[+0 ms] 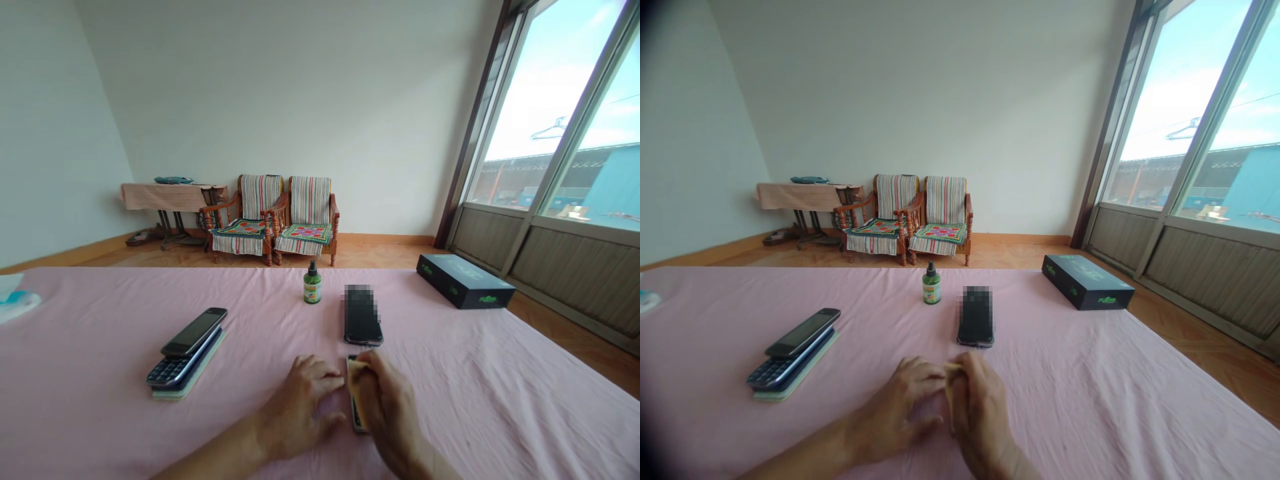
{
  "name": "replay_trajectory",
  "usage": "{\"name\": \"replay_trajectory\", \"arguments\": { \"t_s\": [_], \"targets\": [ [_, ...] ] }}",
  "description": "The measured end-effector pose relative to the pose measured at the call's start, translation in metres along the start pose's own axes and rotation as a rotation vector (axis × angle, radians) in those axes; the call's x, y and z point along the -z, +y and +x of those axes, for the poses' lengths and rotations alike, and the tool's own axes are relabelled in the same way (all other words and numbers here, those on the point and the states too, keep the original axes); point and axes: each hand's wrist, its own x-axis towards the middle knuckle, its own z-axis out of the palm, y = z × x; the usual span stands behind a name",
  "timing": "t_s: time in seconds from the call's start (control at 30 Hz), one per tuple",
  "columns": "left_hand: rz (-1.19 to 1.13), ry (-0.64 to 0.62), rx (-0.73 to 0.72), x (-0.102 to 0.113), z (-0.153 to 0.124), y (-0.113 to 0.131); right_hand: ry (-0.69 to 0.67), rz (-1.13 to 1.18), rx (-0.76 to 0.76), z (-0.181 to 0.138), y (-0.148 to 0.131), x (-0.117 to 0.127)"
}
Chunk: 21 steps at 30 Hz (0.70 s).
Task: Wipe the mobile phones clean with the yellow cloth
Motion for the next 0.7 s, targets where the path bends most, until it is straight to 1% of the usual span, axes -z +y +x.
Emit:
{"name": "replay_trajectory", "arguments": {
  "t_s": [0.07,0.1,0.23,0.3,0.43,0.57,0.63,0.7],
  "targets": [
    [-0.017,0.014,0.044,-0.007,0.005,0.007,0.092,0.042,-0.206,0.009,0.015,0.01],
    [-0.019,0.019,0.07,-0.011,0.007,0.009,0.115,0.061,-0.254,0.014,0.023,0.015],
    [-0.003,0.029,0.13,-0.022,0.017,0.015,0.246,0.128,-0.383,0.027,0.046,0.032],
    [0.008,0.044,0.155,-0.024,0.022,0.017,0.266,0.16,-0.413,0.03,0.05,0.035],
    [0.046,0.086,0.194,-0.03,0.027,0.026,0.236,0.149,-0.423,0.029,0.048,0.033],
    [0.059,0.109,0.176,-0.033,0.025,0.031,0.187,0.081,-0.393,0.026,0.048,0.03],
    [0.075,0.15,0.162,-0.024,0.021,0.025,0.187,0.038,-0.353,0.025,0.047,0.03],
    [0.117,0.242,0.142,-0.004,0.015,0.008,0.166,-0.021,-0.265,0.021,0.042,0.029]
  ]
}}
